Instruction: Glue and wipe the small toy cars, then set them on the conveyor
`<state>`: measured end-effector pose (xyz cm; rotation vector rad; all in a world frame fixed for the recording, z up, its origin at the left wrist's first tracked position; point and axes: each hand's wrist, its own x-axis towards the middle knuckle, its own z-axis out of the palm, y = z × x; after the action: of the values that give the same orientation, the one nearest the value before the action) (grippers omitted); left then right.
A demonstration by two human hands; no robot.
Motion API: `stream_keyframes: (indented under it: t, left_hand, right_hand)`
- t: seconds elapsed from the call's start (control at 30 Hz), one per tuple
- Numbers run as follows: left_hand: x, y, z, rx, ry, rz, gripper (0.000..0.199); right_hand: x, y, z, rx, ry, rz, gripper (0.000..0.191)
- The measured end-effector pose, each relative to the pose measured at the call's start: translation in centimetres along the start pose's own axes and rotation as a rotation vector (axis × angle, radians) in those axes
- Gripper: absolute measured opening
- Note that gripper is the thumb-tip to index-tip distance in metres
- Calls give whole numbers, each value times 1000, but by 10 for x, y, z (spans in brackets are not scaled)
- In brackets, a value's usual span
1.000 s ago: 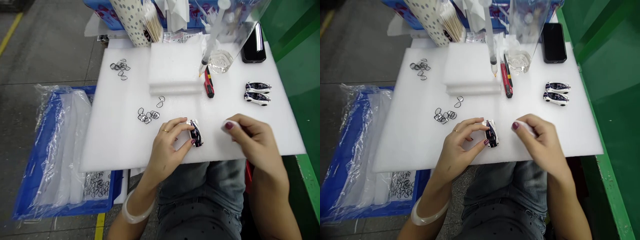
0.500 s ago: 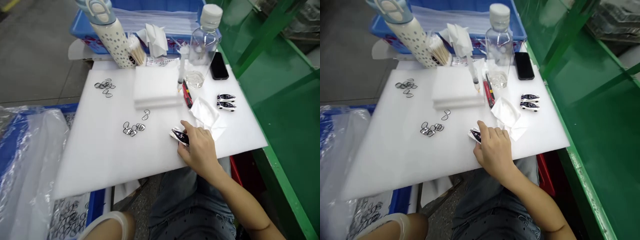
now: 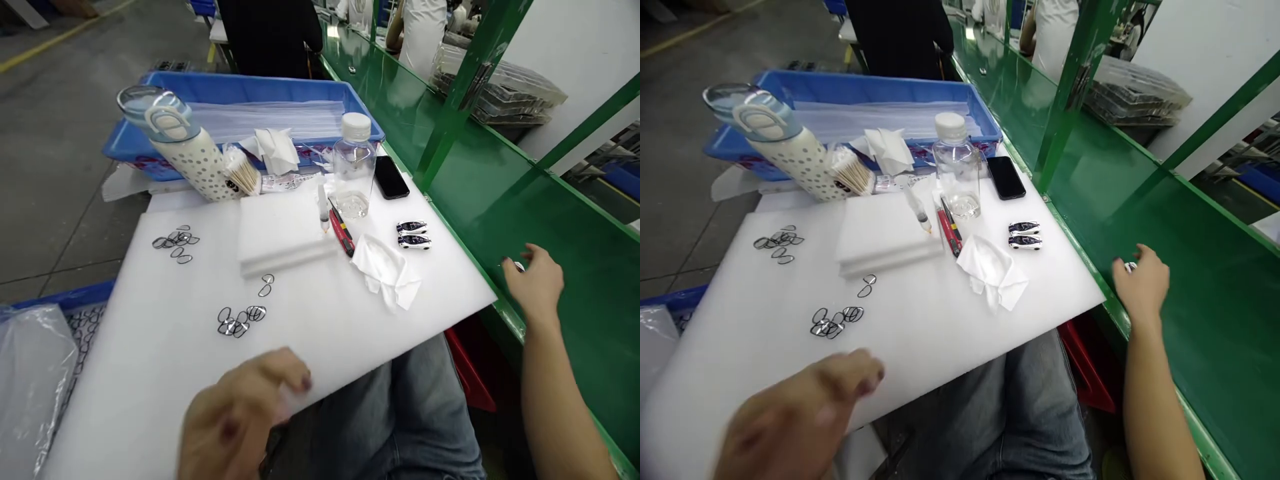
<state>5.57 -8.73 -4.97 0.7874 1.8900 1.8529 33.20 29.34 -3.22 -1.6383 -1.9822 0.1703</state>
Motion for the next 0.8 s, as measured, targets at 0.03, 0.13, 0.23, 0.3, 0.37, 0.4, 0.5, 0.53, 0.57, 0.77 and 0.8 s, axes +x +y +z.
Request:
stream_keyframes:
  t: [0.03, 0.13, 0.23, 0.3, 0.37, 0.4, 0.5, 0.53, 0.57, 0.77, 0.8]
  left_hand:
    - [5, 2, 7, -56, -6, -8, 37]
    - [9, 2, 20, -223, 13, -54, 28]
    - [6, 0, 20, -287, 27, -52, 24]
    - [4, 0, 17, -294, 23, -37, 23]
    - [4, 0, 16, -283, 5, -9, 22]
    - [3, 0, 17, -268, -7, 6, 21]
    - [2, -1, 21, -127, -34, 42, 15]
    - [1, -2, 23, -29, -41, 56, 9]
    - [1, -3, 26, 91, -51, 74, 14]
    - [4, -7, 37, 692, -315, 238, 97]
    - [4, -7, 37, 718, -348, 257, 95]
  right_hand:
    - [-9, -26, 7, 7, -46, -75, 45]
    - [-36, -116, 28, -55, -223, -181, 65]
    - [-47, -175, 42, -109, -379, -259, 71]
    - [-47, -185, 47, -134, -407, -266, 70]
    - [-44, -180, 46, -155, -382, -242, 67]
    - [-43, -176, 44, -156, -358, -226, 66]
    - [-51, -170, 29, -46, -323, -315, 78]
    - [-59, -172, 24, 29, -340, -407, 82]
    - [-70, -176, 18, 110, -385, -535, 86]
    - [-127, -201, 3, 411, -1018, -1261, 81]
    - [-124, -205, 4, 457, -1068, -1218, 76]
